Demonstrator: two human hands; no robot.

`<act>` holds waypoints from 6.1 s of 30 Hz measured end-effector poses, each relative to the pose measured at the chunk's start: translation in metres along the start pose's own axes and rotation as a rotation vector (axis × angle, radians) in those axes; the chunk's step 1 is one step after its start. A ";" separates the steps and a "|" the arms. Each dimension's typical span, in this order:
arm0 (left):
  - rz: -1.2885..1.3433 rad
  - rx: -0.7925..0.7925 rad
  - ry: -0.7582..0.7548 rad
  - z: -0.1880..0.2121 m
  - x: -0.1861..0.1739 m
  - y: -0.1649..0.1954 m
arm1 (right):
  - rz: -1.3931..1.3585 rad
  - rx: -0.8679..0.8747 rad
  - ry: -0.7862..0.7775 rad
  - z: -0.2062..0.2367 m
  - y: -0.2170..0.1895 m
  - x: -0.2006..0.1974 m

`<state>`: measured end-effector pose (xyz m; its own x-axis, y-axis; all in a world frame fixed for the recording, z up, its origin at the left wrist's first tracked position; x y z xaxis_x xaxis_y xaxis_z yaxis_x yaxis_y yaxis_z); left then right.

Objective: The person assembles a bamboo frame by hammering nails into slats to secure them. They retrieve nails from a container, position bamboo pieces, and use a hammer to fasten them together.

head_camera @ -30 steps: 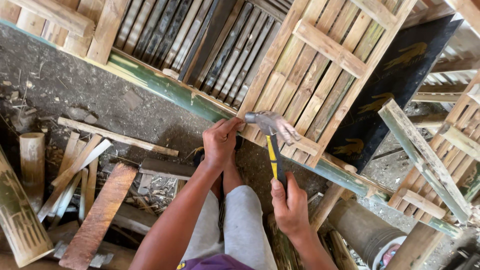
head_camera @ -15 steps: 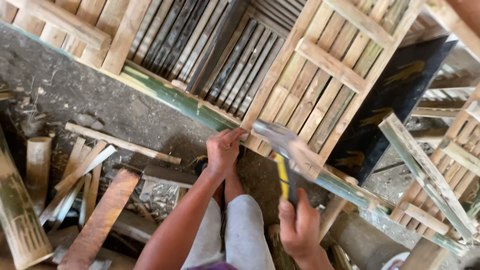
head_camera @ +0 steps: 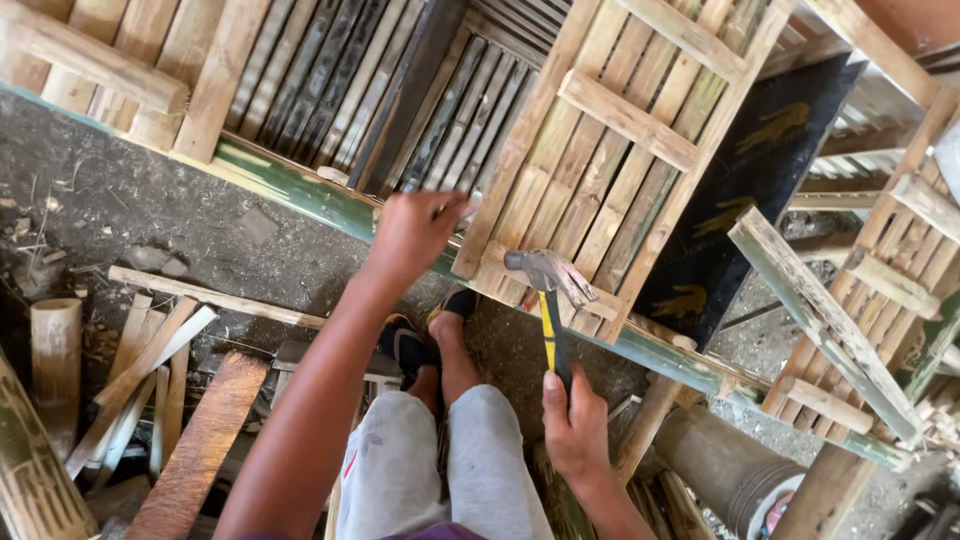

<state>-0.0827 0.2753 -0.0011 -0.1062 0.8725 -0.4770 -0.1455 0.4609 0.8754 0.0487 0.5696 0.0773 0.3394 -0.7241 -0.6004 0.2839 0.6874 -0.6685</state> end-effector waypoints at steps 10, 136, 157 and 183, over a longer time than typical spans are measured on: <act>0.124 -0.290 -0.682 -0.067 0.059 -0.044 | 0.047 -0.017 -0.035 -0.002 0.011 0.011; -1.093 1.098 -0.721 -0.056 0.517 0.312 | -0.383 0.330 0.712 -0.089 0.264 -0.361; 0.183 -0.267 -0.425 0.003 0.610 0.347 | -0.440 0.529 0.292 -0.134 0.328 -0.412; 0.067 -0.287 -0.484 -0.015 0.583 0.221 | -0.095 0.411 0.473 -0.122 0.354 -0.390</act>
<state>-0.1916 0.8834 -0.0867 0.3292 0.9042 -0.2721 -0.4224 0.3988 0.8140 -0.0927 1.0891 0.0213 -0.1106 -0.6652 -0.7385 0.6462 0.5164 -0.5619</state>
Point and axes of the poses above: each hand's wrist, its own z-axis away from the middle knuckle, its own x-axis out of the palm, y = z × x, the point moved 3 cm from there along -z, towards the middle knuckle, and after that the axes turned 2 degrees about x, right-handed, at the moved point
